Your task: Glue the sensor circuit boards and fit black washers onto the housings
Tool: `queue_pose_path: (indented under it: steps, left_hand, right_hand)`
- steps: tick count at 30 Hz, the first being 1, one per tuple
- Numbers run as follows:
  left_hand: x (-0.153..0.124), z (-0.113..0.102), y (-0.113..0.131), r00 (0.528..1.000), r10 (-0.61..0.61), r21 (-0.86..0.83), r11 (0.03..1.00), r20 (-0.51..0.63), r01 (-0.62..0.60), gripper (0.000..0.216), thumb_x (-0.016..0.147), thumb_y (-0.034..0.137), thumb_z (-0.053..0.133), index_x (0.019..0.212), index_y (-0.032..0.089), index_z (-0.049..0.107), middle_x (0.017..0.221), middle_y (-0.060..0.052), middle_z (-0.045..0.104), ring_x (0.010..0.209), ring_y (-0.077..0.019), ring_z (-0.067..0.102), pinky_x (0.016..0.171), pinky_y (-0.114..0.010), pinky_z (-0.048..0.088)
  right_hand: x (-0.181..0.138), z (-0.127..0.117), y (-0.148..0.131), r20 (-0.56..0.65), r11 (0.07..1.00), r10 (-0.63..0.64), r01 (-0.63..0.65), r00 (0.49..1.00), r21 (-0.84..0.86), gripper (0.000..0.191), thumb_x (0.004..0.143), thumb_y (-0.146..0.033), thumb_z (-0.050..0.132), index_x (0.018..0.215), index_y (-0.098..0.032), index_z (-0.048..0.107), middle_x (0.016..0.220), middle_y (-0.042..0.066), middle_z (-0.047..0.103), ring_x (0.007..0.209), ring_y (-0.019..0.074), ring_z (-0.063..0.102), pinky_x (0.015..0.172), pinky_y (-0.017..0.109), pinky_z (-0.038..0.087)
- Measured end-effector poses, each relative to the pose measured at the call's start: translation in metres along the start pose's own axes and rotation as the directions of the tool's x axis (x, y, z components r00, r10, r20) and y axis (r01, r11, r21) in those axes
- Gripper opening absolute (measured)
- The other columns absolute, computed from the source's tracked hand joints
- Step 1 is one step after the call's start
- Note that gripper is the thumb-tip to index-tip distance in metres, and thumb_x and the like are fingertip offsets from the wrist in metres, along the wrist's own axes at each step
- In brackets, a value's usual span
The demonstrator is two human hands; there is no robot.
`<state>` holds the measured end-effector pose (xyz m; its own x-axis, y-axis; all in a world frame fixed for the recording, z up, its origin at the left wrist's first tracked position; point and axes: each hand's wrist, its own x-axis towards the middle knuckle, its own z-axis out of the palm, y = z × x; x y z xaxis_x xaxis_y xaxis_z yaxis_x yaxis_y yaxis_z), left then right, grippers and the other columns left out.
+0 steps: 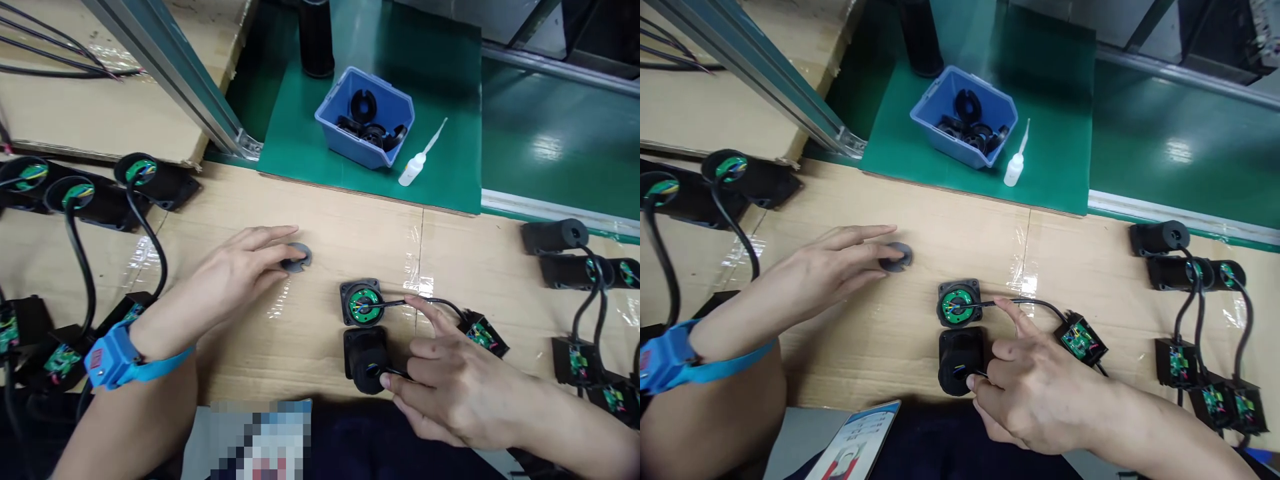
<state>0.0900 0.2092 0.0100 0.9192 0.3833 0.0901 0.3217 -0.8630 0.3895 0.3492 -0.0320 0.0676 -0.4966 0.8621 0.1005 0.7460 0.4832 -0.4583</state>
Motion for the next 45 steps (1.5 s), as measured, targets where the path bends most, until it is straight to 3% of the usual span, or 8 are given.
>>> queue_pose_path:
  steps: [6, 11, 16, 26, 32, 36, 41, 45]
  left_hand:
    - [0.002, 0.01, 0.0, 0.996, -0.052, -0.019, 0.999, -0.068, 0.05, 0.035, 0.103, 0.05, 0.047, 0.102, 0.026, 0.073, 0.125, -0.008, 0.073, 0.11, -0.032, 0.072, 0.097, -0.053, 0.059]
    - [0.009, -0.004, 0.066, 0.982, -0.022, -0.12, 0.993, -0.19, -0.001, 0.034, 0.1, 0.05, 0.059, 0.117, 0.022, 0.066, 0.117, -0.006, 0.076, 0.104, -0.022, 0.074, 0.096, -0.038, 0.062]
    - [0.014, 0.002, 0.115, 0.987, 0.024, -0.233, 0.97, -0.159, -0.061, 0.049, 0.097, 0.04, 0.068, 0.14, 0.018, 0.058, 0.125, -0.007, 0.071, 0.113, -0.0204, 0.07, 0.103, -0.034, 0.059]
    - [0.026, 0.018, 0.111, 0.988, 0.083, -0.128, 0.987, -0.129, -0.099, 0.039, 0.099, 0.037, 0.064, 0.13, 0.013, 0.062, 0.113, -0.01, 0.07, 0.102, -0.0218, 0.071, 0.09, -0.036, 0.064]
    - [0.028, 0.015, 0.115, 0.993, 0.086, -0.09, 0.992, -0.079, -0.093, 0.041, 0.099, 0.039, 0.062, 0.131, 0.013, 0.061, 0.11, -0.012, 0.069, 0.1, -0.0242, 0.069, 0.084, -0.038, 0.064]
    - [0.028, 0.016, 0.11, 0.987, 0.155, -0.083, 0.984, -0.05, -0.159, 0.039, 0.104, 0.032, 0.053, 0.136, 0.009, 0.058, 0.113, -0.013, 0.069, 0.102, -0.025, 0.067, 0.085, -0.04, 0.063]
    - [0.029, 0.02, 0.108, 0.978, 0.2, -0.051, 0.978, -0.051, -0.203, 0.04, 0.107, 0.032, 0.046, 0.135, 0.007, 0.059, 0.11, -0.013, 0.071, 0.1, -0.0252, 0.067, 0.082, -0.04, 0.062]
    - [0.025, 0.024, 0.107, 0.969, 0.223, 0.05, 0.975, -0.103, -0.218, 0.046, 0.104, 0.042, 0.05, 0.133, 0.008, 0.061, 0.117, -0.015, 0.071, 0.121, -0.0319, 0.064, 0.093, -0.046, 0.058]
  right_hand:
    - [-0.002, 0.0, 0.001, 0.018, 0.999, -0.03, 0.03, 0.999, -0.024, 0.015, 0.093, -0.02, 0.061, 0.091, -0.018, 0.075, 0.058, -0.006, 0.058, 0.059, 0.0122, 0.047, 0.129, 0.06, 0.017]
    - [-0.002, 0.0, 0.003, 0.018, 0.999, -0.031, 0.031, 0.999, -0.016, 0.013, 0.093, -0.021, 0.063, 0.089, -0.018, 0.075, 0.059, -0.006, 0.057, 0.059, 0.0124, 0.047, 0.129, 0.059, 0.017]
    - [-0.002, 0.002, 0.005, 0.003, 0.999, -0.051, 0.051, 0.999, -0.004, 0.017, 0.095, -0.021, 0.06, 0.09, -0.017, 0.076, 0.058, -0.006, 0.057, 0.06, 0.0125, 0.047, 0.129, 0.059, 0.017]
    - [-0.006, 0.005, 0.006, -0.006, 0.997, -0.071, 0.071, 0.997, -0.013, 0.019, 0.097, -0.021, 0.058, 0.098, -0.015, 0.075, 0.059, -0.007, 0.057, 0.059, 0.0124, 0.047, 0.129, 0.062, 0.011]
    - [-0.004, -0.001, 0.005, -0.048, 0.999, -0.046, 0.047, 0.998, 0.009, 0.018, 0.097, -0.023, 0.059, 0.099, -0.015, 0.075, 0.06, -0.006, 0.06, 0.06, 0.013, 0.053, 0.126, 0.058, 0.025]
    - [0.001, -0.006, 0.008, -0.201, 0.996, 0.058, -0.071, 0.978, -0.062, 0.036, 0.101, -0.038, 0.059, 0.121, -0.01, 0.07, 0.065, -0.003, 0.066, 0.061, 0.014, 0.058, 0.099, 0.048, 0.05]
    - [0.012, 0.004, 0.012, -0.165, 0.958, 0.171, -0.203, 0.971, -0.203, 0.034, 0.106, -0.034, 0.051, 0.118, -0.008, 0.071, 0.069, 0.002, 0.07, 0.061, 0.0147, 0.062, 0.075, 0.038, 0.047]
    - [0.015, 0.008, 0.01, -0.102, 0.947, 0.198, -0.217, 0.975, -0.238, 0.036, 0.109, -0.03, 0.044, 0.116, -0.008, 0.071, 0.067, 0.002, 0.069, 0.059, 0.0149, 0.061, 0.066, 0.037, 0.041]
